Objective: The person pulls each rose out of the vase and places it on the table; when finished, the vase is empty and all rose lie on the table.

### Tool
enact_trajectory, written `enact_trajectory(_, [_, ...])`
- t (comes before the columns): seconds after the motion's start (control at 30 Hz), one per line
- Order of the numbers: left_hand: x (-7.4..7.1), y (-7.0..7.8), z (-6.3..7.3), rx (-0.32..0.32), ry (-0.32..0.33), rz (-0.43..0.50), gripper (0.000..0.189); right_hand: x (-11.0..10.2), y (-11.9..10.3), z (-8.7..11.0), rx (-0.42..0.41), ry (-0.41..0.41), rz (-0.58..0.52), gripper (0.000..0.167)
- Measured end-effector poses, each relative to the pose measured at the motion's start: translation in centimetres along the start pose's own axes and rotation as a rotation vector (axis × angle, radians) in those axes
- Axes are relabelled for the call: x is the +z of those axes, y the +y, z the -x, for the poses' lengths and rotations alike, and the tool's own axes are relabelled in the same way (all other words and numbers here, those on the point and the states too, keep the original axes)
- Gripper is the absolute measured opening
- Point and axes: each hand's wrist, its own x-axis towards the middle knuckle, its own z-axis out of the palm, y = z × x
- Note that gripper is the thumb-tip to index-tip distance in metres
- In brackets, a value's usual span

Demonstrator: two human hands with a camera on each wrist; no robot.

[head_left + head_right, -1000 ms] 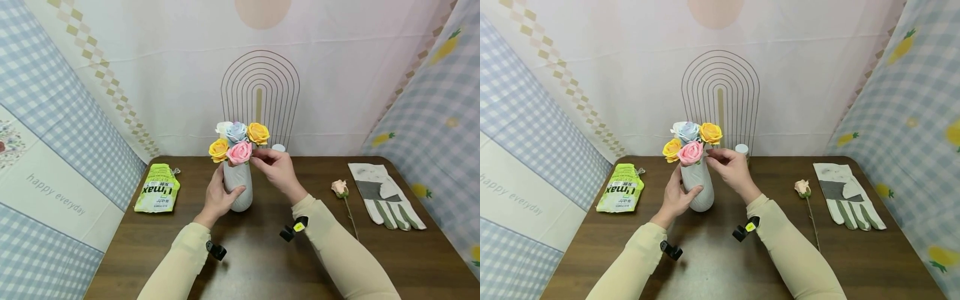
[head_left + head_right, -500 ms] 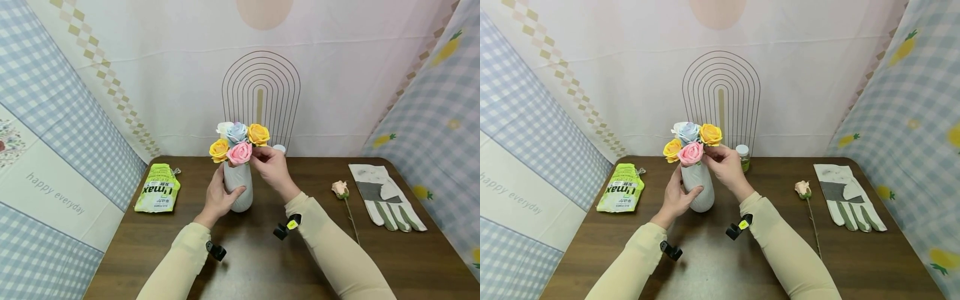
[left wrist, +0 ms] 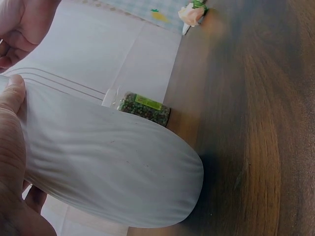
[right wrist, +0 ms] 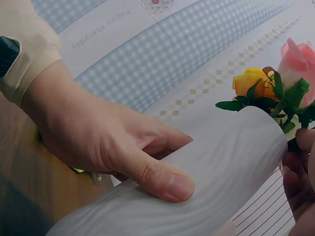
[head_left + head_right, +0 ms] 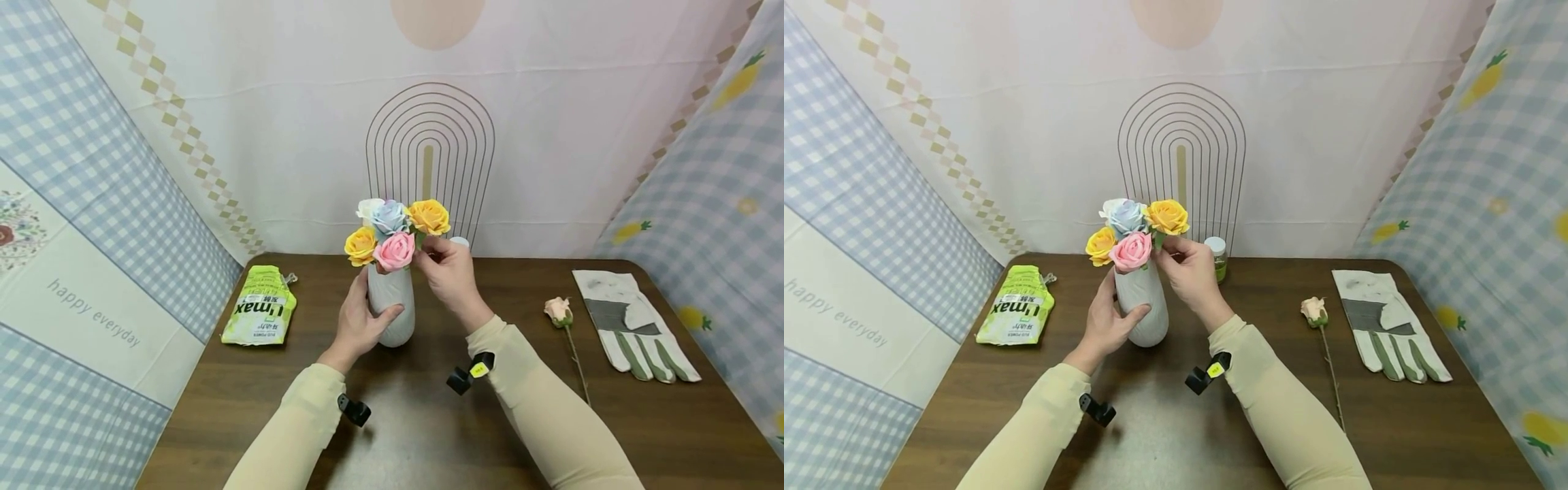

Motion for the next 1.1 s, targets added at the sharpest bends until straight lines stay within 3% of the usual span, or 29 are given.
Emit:
enact_trajectory(0.2, [0.0,0.1,-0.2,0.004,-0.004,0.007,0.090,-0.1,0.2,-0.3,-0.019,0.023,0.003,0.007])
enact_trajectory(0.43, [0.0,-0.1,-0.1,0.019,0.005,0.021,0.091,0.1,2.1,-0.7,0.065,0.061,-0.213,0.012])
enact_trajectory(0.63, [0.0,0.0,-0.1,0.012,0.001,0.019,0.091,0.5,2.2,-0.5,0.123,0.031,-0.353,0.009])
enact_trajectory(0.9, [0.1,0.1,0.1,-0.018,-0.010,-0.018,0.092,0.9,2.2,-0.2,0.143,0.033,-0.395,0.020])
enact_trajectory(1.03, [0.1,0.0,0.1,-0.014,-0.004,-0.018,0.092,0.7,2.6,-0.3,0.139,0.023,-0.410,0.004])
enact_trajectory(1.1, [0.1,-0.1,0.1,-0.014,-0.004,-0.018,0.092,0.7,2.8,-0.3,0.139,0.018,-0.420,0.004])
